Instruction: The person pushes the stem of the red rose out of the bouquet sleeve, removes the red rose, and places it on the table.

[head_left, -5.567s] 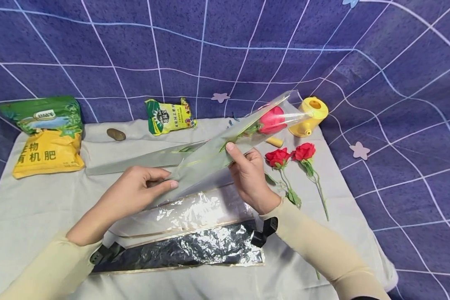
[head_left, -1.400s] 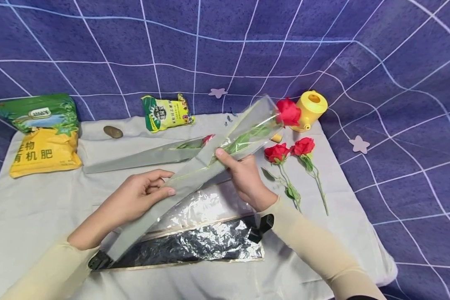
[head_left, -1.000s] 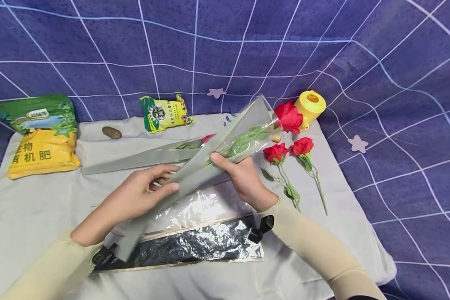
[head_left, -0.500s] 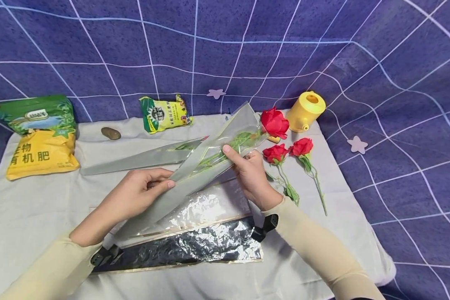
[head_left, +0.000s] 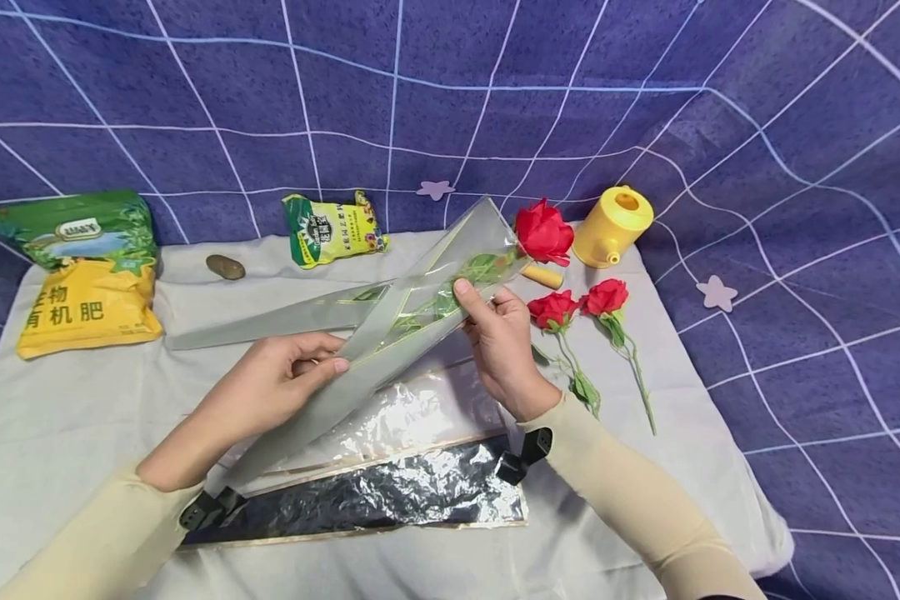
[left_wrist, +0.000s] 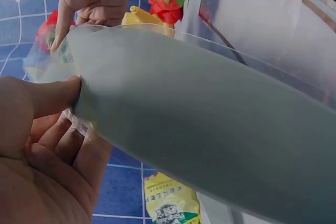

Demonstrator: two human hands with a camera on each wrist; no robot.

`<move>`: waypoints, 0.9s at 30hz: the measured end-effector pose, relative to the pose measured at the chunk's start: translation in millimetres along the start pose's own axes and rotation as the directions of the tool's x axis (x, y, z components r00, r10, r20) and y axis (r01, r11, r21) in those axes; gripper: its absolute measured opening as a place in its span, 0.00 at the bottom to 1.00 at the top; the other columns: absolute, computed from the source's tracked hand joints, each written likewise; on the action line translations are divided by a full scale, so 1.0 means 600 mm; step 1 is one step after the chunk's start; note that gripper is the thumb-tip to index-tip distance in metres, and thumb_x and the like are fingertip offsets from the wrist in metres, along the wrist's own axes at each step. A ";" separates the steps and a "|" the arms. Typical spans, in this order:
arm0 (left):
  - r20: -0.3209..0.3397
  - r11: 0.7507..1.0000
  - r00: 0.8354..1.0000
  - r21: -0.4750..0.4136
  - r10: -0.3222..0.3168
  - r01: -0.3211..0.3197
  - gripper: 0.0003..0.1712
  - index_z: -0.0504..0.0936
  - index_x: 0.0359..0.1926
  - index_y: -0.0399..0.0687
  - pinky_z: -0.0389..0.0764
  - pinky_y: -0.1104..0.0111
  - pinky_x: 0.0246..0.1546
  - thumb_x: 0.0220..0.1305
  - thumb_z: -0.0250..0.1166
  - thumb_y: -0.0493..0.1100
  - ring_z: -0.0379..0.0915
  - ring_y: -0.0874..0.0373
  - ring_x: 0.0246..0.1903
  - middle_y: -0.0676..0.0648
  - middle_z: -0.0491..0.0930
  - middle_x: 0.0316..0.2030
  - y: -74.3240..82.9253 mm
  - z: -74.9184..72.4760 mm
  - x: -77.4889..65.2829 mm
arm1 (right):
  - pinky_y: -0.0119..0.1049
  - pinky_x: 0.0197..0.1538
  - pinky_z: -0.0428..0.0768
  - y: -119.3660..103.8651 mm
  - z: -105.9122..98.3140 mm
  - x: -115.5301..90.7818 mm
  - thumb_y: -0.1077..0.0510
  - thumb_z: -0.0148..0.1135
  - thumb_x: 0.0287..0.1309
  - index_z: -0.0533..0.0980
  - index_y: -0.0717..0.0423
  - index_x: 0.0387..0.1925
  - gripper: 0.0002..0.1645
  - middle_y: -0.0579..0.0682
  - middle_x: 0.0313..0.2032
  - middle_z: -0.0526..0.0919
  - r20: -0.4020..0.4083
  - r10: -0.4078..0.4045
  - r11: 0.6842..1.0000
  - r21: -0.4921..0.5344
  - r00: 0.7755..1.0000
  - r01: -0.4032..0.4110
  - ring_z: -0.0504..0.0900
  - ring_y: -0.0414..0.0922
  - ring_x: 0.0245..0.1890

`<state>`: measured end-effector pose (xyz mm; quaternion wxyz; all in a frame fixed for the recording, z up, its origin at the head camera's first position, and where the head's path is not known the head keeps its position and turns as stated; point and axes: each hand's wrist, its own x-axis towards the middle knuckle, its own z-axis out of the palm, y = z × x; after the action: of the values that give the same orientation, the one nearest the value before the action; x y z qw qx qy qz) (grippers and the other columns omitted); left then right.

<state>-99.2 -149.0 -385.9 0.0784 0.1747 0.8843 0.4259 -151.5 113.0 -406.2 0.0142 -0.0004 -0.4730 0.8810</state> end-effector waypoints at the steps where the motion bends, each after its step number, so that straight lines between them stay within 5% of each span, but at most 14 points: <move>1: -0.001 1.000 1.000 -0.004 0.000 0.000 0.14 0.82 0.46 0.52 0.74 0.69 0.22 0.64 0.61 0.52 0.75 0.62 0.23 0.57 0.82 0.31 -0.001 0.000 0.000 | 0.30 0.29 0.76 0.000 0.000 0.000 0.58 0.71 0.50 0.78 0.62 0.36 0.14 0.51 0.28 0.82 -0.003 0.004 1.000 -0.017 1.000 -0.004 0.78 0.39 0.25; 14: -0.026 1.000 1.000 0.003 0.013 -0.013 0.15 0.81 0.48 0.50 0.76 0.69 0.25 0.64 0.62 0.50 0.75 0.64 0.23 0.55 0.83 0.33 0.005 0.009 0.008 | 0.34 0.30 0.76 0.023 0.017 -0.016 0.60 0.73 0.47 0.81 0.59 0.31 0.10 0.49 0.23 0.80 0.038 -0.029 0.966 -0.256 0.999 0.038 0.76 0.40 0.24; 27: -0.006 0.999 1.000 -0.028 0.023 -0.023 0.17 0.80 0.50 0.51 0.78 0.70 0.30 0.63 0.63 0.50 0.78 0.65 0.29 0.56 0.83 0.34 -0.011 0.010 0.004 | 0.33 0.33 0.77 0.027 0.004 -0.011 0.56 0.72 0.49 0.81 0.61 0.38 0.15 0.55 0.33 0.84 0.015 0.060 0.971 -0.232 0.998 -0.055 0.80 0.42 0.29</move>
<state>-101.3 -147.7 -395.0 0.0734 0.1823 0.8765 0.4395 -145.4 101.8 -418.4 -0.0168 -0.0063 -0.5724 0.8198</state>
